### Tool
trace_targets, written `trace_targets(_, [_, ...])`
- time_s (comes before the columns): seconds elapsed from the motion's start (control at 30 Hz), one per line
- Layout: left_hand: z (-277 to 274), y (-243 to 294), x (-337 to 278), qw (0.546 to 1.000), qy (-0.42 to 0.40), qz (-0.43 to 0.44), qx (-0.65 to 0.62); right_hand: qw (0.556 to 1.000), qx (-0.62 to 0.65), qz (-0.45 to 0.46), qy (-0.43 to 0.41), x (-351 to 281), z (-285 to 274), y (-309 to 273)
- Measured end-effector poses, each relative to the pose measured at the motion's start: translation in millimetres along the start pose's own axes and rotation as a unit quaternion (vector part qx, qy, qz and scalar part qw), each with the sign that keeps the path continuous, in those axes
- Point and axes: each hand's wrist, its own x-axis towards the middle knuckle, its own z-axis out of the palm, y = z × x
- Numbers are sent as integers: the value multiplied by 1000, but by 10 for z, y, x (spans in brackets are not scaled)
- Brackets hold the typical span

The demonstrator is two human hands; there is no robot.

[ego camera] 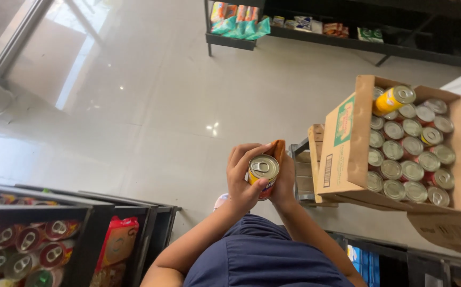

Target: Wiping canned goods with a cloth and organizing them onto a grocery store shelf.

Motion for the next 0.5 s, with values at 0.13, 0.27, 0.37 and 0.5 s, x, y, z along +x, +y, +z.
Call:
trace_targets(0.13, [191, -143, 54, 986, -4, -90, -143, 983, 37, -157, 90, -65, 227, -285])
trace_targets(0.27, [245, -254, 386, 810, 34, -336, -480, 790, -451, -406, 87, -79, 510, -657])
trace_targets(0.37, [324, -362, 480, 665, 60, -463, -583, 725, -510, -462, -22, -162, 198, -506])
trace_targets(0.5, [437, -511, 408, 618, 20, -492, -614, 753, -472, -457, -3, -294, -151, -577])
